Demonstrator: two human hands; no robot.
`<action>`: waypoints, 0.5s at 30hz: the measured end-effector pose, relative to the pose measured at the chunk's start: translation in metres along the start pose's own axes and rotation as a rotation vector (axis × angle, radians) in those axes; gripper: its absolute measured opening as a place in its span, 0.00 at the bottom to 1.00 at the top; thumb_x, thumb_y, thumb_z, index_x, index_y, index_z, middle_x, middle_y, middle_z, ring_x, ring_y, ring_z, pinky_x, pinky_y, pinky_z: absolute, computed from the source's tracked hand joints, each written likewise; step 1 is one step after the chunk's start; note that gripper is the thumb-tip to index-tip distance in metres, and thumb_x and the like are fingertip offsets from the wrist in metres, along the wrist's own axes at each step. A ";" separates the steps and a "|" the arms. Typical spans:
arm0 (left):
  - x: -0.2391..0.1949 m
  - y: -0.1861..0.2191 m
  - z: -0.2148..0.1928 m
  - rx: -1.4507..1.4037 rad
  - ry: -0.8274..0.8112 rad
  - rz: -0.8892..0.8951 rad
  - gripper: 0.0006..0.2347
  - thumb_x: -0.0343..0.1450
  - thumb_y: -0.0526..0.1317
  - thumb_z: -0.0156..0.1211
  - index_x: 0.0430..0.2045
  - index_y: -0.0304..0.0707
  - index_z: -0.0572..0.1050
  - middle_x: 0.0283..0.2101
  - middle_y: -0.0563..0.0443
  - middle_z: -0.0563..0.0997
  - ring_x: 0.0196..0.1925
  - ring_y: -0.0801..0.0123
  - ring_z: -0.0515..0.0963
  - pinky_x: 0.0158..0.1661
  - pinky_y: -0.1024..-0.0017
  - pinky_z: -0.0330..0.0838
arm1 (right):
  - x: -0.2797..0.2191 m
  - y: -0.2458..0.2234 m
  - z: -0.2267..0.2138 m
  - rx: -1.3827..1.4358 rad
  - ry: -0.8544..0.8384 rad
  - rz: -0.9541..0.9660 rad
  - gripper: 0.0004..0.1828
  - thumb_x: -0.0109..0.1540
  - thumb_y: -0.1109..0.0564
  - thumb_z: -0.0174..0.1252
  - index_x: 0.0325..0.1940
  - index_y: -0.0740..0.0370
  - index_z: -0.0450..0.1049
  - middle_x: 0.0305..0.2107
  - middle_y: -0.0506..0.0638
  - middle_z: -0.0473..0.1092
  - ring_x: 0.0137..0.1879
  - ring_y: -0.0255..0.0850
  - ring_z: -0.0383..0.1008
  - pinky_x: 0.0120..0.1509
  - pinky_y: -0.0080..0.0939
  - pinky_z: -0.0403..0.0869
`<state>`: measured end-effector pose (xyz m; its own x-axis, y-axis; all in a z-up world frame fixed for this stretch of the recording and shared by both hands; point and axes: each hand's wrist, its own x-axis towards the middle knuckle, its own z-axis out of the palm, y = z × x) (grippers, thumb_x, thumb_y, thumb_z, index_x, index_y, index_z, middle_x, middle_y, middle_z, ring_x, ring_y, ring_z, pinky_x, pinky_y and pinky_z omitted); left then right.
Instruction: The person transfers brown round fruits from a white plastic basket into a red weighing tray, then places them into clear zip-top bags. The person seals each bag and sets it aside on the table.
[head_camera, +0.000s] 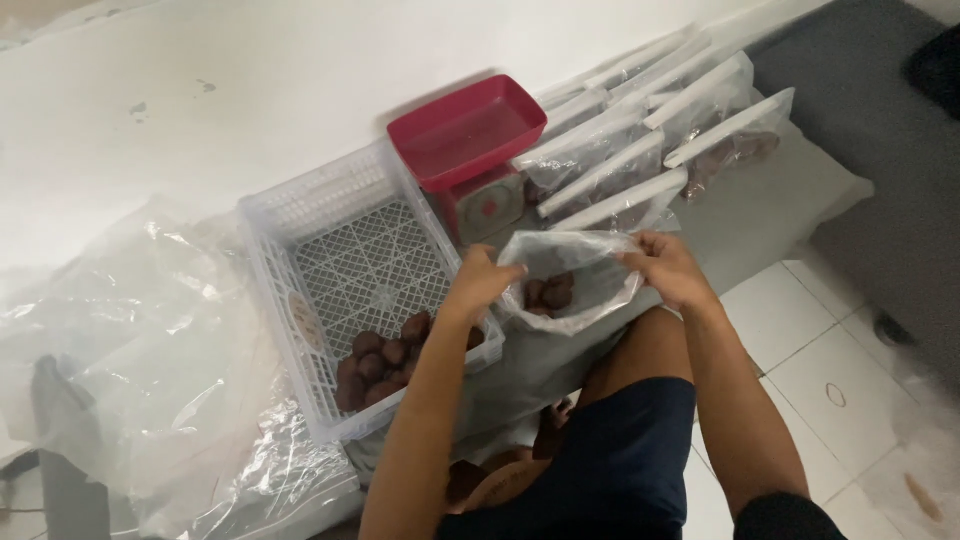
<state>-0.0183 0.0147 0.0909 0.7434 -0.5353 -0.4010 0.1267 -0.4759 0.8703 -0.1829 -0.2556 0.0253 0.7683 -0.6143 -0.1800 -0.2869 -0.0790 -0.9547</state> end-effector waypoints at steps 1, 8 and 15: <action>-0.013 0.014 -0.007 0.013 -0.127 -0.060 0.38 0.61 0.39 0.70 0.66 0.23 0.59 0.62 0.21 0.71 0.64 0.38 0.74 0.61 0.46 0.69 | 0.003 0.003 0.000 -0.059 0.054 -0.049 0.13 0.60 0.62 0.63 0.48 0.70 0.76 0.31 0.53 0.70 0.33 0.41 0.72 0.32 0.37 0.75; 0.033 -0.027 0.019 0.608 0.242 0.330 0.14 0.61 0.27 0.60 0.39 0.18 0.76 0.40 0.26 0.77 0.44 0.39 0.83 0.45 0.53 0.79 | -0.006 -0.008 0.012 -0.383 0.405 -0.162 0.13 0.57 0.66 0.55 0.44 0.72 0.75 0.34 0.69 0.73 0.34 0.56 0.77 0.28 0.54 0.74; 0.054 -0.033 0.008 0.315 0.204 0.135 0.15 0.68 0.34 0.53 0.45 0.18 0.73 0.32 0.33 0.81 0.34 0.48 0.85 0.35 0.58 0.80 | -0.012 -0.029 0.011 -0.086 0.118 0.073 0.18 0.60 0.64 0.55 0.53 0.74 0.74 0.34 0.66 0.71 0.28 0.52 0.76 0.29 0.56 0.80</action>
<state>0.0126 -0.0039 0.0382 0.8588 -0.4731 -0.1968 -0.1646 -0.6185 0.7684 -0.1770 -0.2375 0.0525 0.6728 -0.7082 -0.2140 -0.3909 -0.0947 -0.9156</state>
